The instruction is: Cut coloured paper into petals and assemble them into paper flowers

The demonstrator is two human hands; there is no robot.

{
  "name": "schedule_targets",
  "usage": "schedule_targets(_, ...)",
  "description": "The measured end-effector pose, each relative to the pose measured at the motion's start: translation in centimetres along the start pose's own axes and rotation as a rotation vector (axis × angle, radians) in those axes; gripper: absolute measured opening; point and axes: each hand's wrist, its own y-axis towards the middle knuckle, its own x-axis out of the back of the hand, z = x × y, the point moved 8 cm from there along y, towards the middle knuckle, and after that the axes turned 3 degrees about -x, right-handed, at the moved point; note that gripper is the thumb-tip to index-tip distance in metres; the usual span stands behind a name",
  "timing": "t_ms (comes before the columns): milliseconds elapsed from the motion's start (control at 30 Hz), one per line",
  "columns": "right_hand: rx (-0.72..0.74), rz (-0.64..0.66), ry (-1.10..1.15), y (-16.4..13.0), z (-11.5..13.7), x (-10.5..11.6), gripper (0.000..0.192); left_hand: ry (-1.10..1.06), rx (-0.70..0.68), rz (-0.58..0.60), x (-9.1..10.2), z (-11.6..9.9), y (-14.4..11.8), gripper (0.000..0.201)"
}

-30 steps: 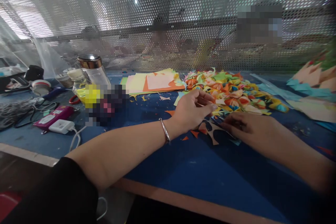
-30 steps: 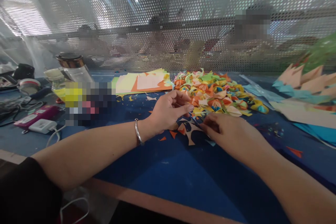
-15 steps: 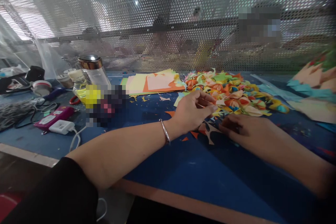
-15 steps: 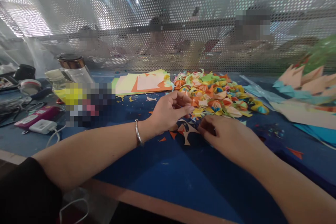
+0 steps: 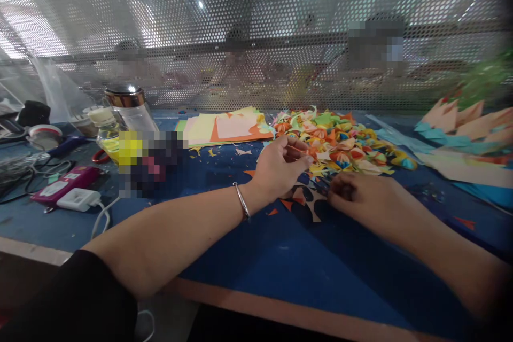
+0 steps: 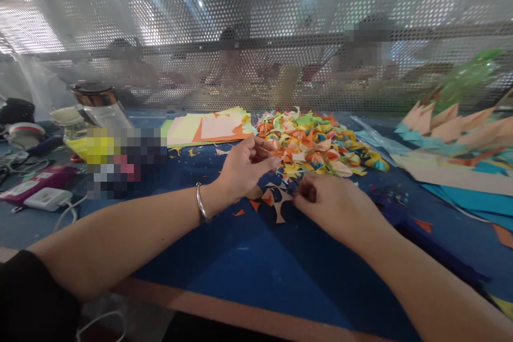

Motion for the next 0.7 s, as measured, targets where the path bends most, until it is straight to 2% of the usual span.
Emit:
schedule_targets(167, 0.002, -0.074, 0.075, -0.4, 0.5, 1.1, 0.020, 0.068, -0.003, -0.084, 1.1, -0.4, 0.2, 0.026)
schedule_targets(367, 0.012, -0.034, 0.111, -0.6, 1.0, 1.2, 0.021, 0.079, 0.009, -0.044, 0.9, -0.1, 0.6, 0.025)
schedule_targets(533, 0.057, -0.063, 0.123, -0.7, 1.3, 1.3, 0.019, 0.042, 0.041, -0.027, 1.0, 0.6, 1.0, 0.025)
schedule_targets(600, 0.079, -0.114, 0.121, -0.8, 1.7, 1.9, 0.019, 0.055, 0.029, -0.065, 1.3, 0.5, 1.1, 0.024)
schedule_targets(700, 0.092, -0.276, 0.138, -1.3, 2.4, 3.8, 0.020, 0.054, -0.012, -0.174, 2.2, 0.1, 1.2, 0.020)
